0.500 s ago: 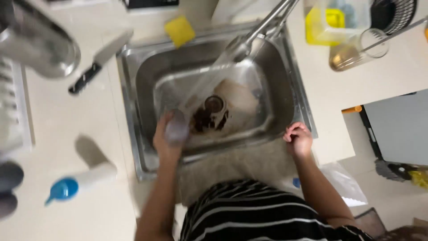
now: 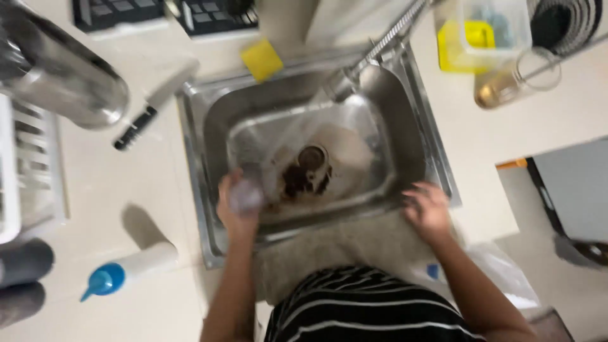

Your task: Washing and rinsing a plastic squeeze bottle and its cap in a kitchen sink using a sponge.

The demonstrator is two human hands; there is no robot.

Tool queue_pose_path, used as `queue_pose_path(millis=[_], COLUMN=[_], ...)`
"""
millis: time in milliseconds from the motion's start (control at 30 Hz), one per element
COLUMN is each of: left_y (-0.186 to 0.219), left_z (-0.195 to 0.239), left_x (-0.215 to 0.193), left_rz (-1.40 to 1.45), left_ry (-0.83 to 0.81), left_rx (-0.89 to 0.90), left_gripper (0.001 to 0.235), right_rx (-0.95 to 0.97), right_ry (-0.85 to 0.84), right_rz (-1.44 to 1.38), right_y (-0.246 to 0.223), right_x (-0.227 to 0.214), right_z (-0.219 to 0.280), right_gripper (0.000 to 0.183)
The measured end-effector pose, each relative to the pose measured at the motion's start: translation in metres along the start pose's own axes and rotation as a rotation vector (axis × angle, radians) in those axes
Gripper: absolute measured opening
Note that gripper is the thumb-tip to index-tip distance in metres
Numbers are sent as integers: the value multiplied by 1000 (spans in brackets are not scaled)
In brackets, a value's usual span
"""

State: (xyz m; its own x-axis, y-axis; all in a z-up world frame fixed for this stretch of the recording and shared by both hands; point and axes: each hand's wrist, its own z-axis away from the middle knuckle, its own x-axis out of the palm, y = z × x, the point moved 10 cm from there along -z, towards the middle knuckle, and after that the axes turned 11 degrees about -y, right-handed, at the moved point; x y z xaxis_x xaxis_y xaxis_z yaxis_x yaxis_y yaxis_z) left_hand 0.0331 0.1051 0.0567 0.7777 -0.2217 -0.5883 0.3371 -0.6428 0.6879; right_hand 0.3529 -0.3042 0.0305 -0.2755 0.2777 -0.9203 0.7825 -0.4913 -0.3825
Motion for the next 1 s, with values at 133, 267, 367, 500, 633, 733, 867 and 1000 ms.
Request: queue_pose_path(millis=[133,267,367,500,633,733,867,1000], left_y=[-48,13,-45,0,-39,-96,-77,-35], left_z=[19,18,23,11,26,40,36,23], left_x=[38,-14,29,3,3,-5,-34,-64], left_rz=[187,9,131,45,237,-139,-4,-66], left_ry=[-141,-134,-346,-239,-125,-168,38,80], left_rx=[-175,-309,-481,-362,-304,-645,-699,-576], left_gripper=[67,95,80,79,68,87,94,99], right_rx=[115,104,90,95,155,158,160,172], right_ry=[59,-13,-60,-54,-18,29,33,28], right_rz=[-42,71,158,130,141,139,179,177], right_y=[57,48,49,49,61,59,58,53], right_x=[4,23,37,31,34,37,33,31], right_z=[9,14,9,5,5,6,10,16], right_gripper=[31,21,20,21,20,17,17,17])
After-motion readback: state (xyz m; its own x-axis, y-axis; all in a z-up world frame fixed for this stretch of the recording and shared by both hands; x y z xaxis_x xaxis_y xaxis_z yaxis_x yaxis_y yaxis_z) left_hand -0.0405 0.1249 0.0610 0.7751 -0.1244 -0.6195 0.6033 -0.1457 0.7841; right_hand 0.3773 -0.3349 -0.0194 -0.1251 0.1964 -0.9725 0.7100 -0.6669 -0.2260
